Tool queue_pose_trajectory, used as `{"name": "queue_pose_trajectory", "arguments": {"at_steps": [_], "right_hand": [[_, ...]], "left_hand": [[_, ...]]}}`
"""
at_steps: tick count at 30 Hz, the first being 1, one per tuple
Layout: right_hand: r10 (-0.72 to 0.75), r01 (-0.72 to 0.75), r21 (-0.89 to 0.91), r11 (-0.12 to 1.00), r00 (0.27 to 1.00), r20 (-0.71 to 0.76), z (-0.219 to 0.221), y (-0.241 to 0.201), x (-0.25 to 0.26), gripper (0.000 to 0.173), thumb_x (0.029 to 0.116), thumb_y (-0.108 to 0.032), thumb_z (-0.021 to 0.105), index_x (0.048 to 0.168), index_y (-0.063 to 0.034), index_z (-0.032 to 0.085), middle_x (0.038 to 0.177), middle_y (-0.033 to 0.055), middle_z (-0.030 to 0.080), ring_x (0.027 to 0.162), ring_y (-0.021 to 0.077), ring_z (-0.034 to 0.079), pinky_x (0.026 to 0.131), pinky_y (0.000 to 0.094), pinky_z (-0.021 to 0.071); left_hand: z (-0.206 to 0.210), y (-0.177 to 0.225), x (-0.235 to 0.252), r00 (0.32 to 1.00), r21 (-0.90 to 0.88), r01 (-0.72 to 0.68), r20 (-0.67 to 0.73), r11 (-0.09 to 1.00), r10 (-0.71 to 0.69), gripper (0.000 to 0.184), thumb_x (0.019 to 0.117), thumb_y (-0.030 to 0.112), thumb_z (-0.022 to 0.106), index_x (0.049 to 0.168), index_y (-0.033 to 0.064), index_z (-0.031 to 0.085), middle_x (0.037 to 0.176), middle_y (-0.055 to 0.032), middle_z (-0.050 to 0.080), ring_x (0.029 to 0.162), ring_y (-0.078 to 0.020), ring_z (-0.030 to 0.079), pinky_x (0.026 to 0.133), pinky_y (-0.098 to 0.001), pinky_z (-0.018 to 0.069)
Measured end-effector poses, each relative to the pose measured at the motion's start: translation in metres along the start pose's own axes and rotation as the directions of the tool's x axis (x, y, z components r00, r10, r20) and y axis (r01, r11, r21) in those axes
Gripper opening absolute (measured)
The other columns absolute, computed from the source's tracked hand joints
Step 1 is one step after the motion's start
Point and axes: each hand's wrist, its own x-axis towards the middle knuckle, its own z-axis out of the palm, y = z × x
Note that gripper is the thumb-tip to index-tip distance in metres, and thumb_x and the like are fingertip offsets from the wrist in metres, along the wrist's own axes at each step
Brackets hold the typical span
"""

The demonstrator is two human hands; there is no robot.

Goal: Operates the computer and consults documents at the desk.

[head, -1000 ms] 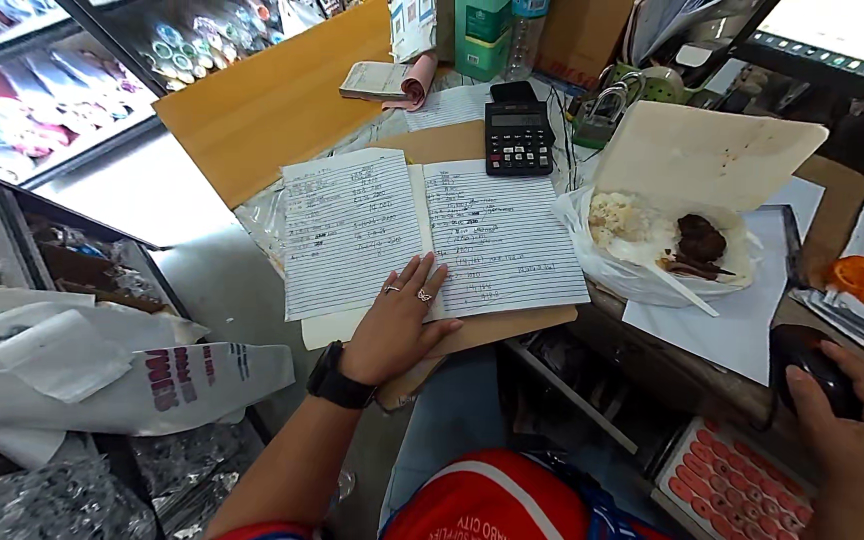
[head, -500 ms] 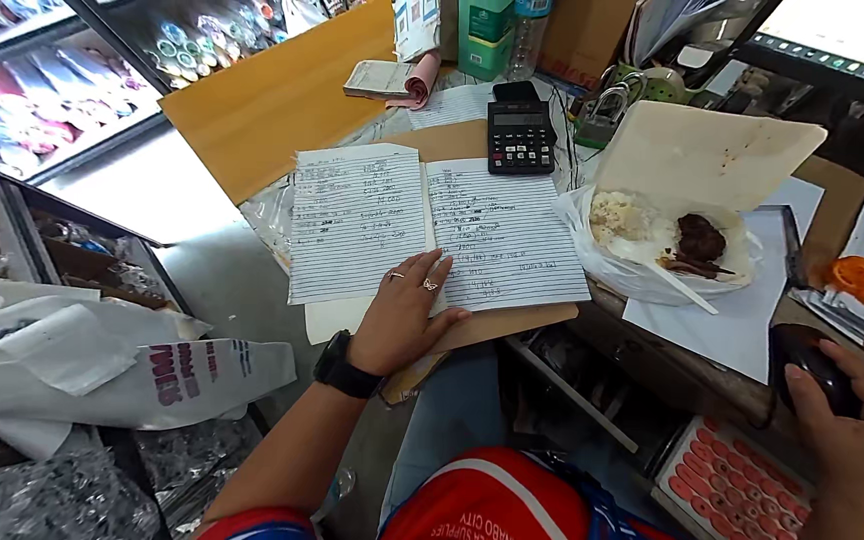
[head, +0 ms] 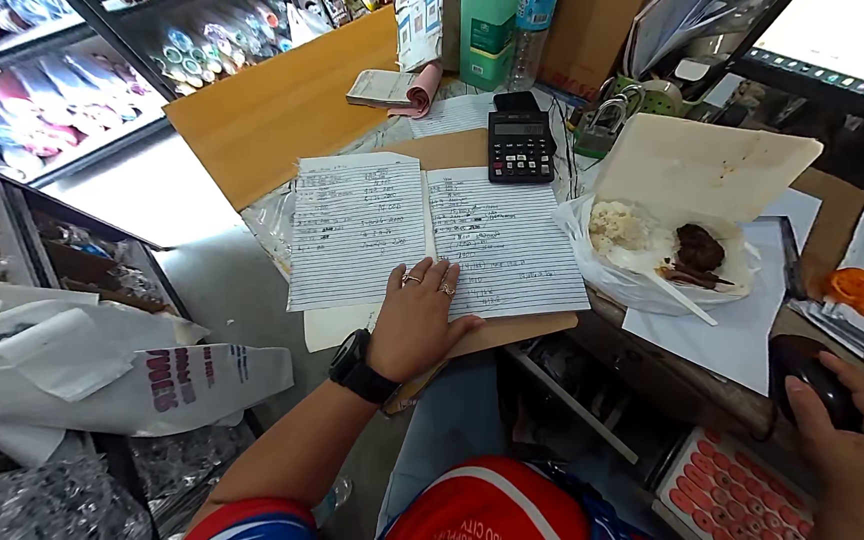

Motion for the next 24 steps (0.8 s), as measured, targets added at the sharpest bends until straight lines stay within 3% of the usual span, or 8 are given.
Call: {"name": "queue_pose_trajectory", "arguments": {"at_steps": [14,21,24], "right_hand": [[0.022,-0.023,0.012,1.000,1.000,0.008,-0.001,-0.005,0.001,0.053,0.0959,-0.026,0.058,0.126,0.0171,0.062,0.147,0.0460,0.038,0.142,0.0579,0.036,0.119,0.0458,0.0325],[-0.001,0.001,-0.001,1.000,1.000,-0.006,-0.002,-0.005,0.002,0.054,0.0954,-0.027,0.059,0.124,0.0178,0.062,0.146,0.0461,0.041,0.140,0.0589,0.038,0.118,0.0459,0.0336],[-0.010,0.010,-0.005,1.000,1.000,-0.012,0.000,-0.010,0.003,0.055,0.0949,-0.029,0.058,0.124,0.0174,0.063,0.144,0.0465,0.042,0.137,0.0621,0.040,0.116,0.0536,0.0350]], "left_hand": [[-0.007,0.000,0.032,0.991,0.083,0.083,0.099,0.993,-0.091,0.083,0.1010,0.065,0.044,0.154,0.0010,0.042,0.162,-0.0221,0.036,0.153,-0.0382,0.029,0.121,-0.0629,0.0158],[-0.004,0.001,0.034,0.991,0.070,0.091,0.097,0.993,-0.097,0.085,0.1008,0.066,0.042,0.155,0.0007,0.041,0.164,-0.0222,0.032,0.154,-0.0377,0.027,0.119,-0.0624,0.0187],[0.005,-0.006,0.031,0.998,0.056,0.066,0.011,0.996,-0.067,0.084,0.0995,0.066,0.044,0.151,0.0003,0.047,0.160,-0.0233,0.039,0.150,-0.0400,0.033,0.117,-0.0644,0.0230]]}}
